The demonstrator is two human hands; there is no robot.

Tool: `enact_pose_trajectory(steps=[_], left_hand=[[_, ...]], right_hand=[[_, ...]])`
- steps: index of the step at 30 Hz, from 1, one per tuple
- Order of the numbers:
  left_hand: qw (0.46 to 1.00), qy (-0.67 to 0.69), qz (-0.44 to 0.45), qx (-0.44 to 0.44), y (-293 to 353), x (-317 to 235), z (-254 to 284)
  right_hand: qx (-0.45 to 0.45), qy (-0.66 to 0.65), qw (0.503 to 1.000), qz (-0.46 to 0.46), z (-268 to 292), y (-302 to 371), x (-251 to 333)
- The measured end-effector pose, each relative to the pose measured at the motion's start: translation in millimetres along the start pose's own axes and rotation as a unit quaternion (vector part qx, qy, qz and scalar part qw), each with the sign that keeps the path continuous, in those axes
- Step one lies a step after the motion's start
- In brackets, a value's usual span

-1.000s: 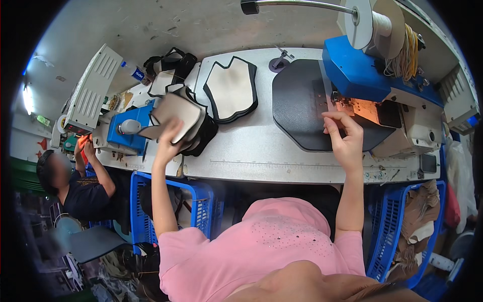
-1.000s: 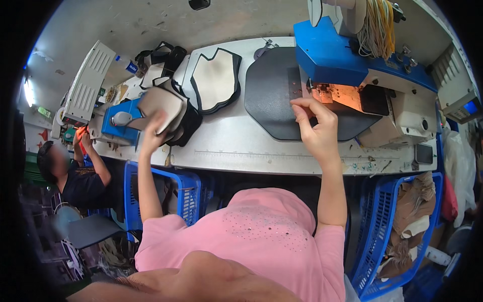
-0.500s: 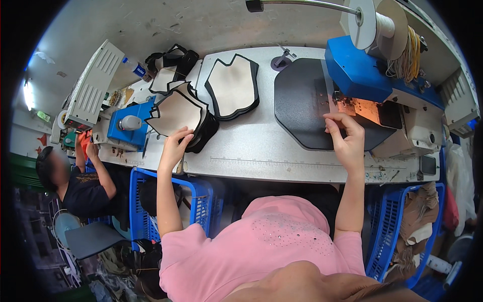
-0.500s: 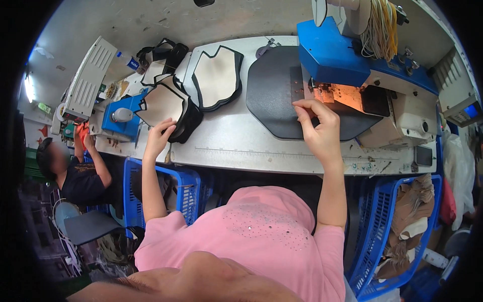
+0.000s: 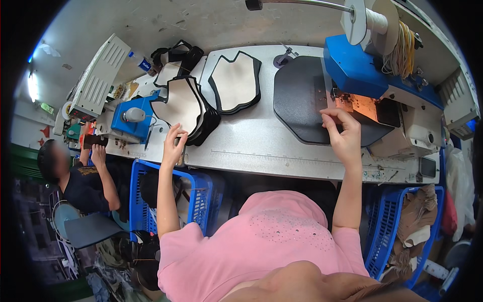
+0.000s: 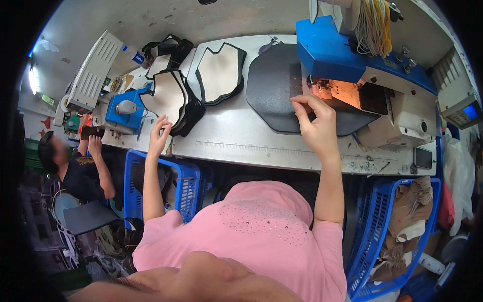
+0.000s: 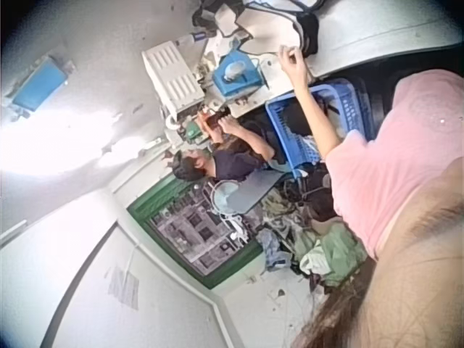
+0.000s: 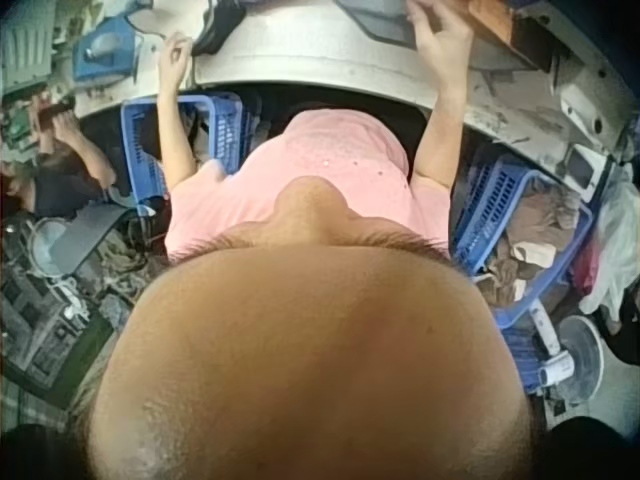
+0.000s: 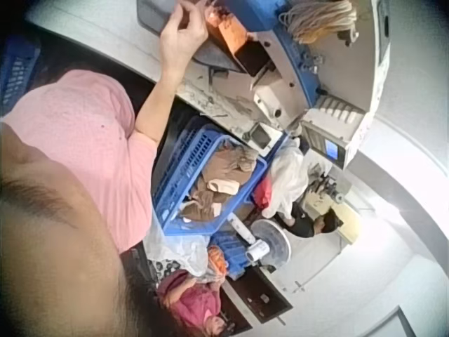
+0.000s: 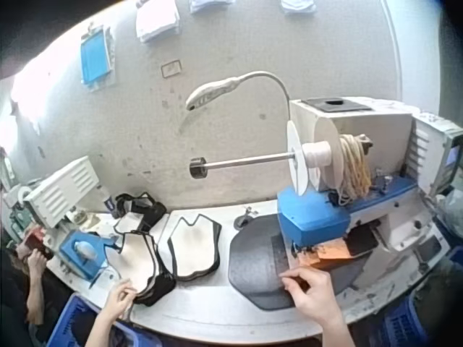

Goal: The person uses a sewing machine to stitch black trim onto white fabric mask blanks. They repeatedly pick up a mask blank, align the trim, and feed the assembly through the machine. After sewing, the person inspects the finished edge and places the mask on a growing pile to the left.

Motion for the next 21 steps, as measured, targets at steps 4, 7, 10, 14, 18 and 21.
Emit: enact_pose_trajectory(steps=[4,7,10,14,18,21], left_hand=[[0.998,-0.06,0.025,-0.023,3,-2,-7],[0.998,0.015,0.039,-0.038,3,5,-3],[0.993,0.085,0.037,-0.071,6,11,-4],[0.996,0.051,0.04,-0.064,3,2,-3],[0.98,-0.063,-0.07,-0.173,-8,-48,-16],[0.976,-0.015,-0.159,-0.147,-26,-87,-63]], right_hand=[[0.008,-0.013,1.0,-0.003,0,0,-2],[0.013,-0.015,1.0,-0.001,-1,-1,-2],[0.018,-0.015,1.0,0.007,-1,-2,-1],[0.021,-0.011,1.0,0.012,-1,-2,-3],[0.027,-0.008,1.0,0.006,0,-3,-3],[0.038,-0.017,0.999,-0.01,-1,-3,-6]])
Point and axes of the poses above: each hand's wrist, its own y-axis away from the middle knuckle, its own z-axis out of the back of the hand, x = y × z, the point moved 4 cm from there along -y, towards the middle knuckle, and after that the axes turned 13 degrees about y, right-handed, at the moved point
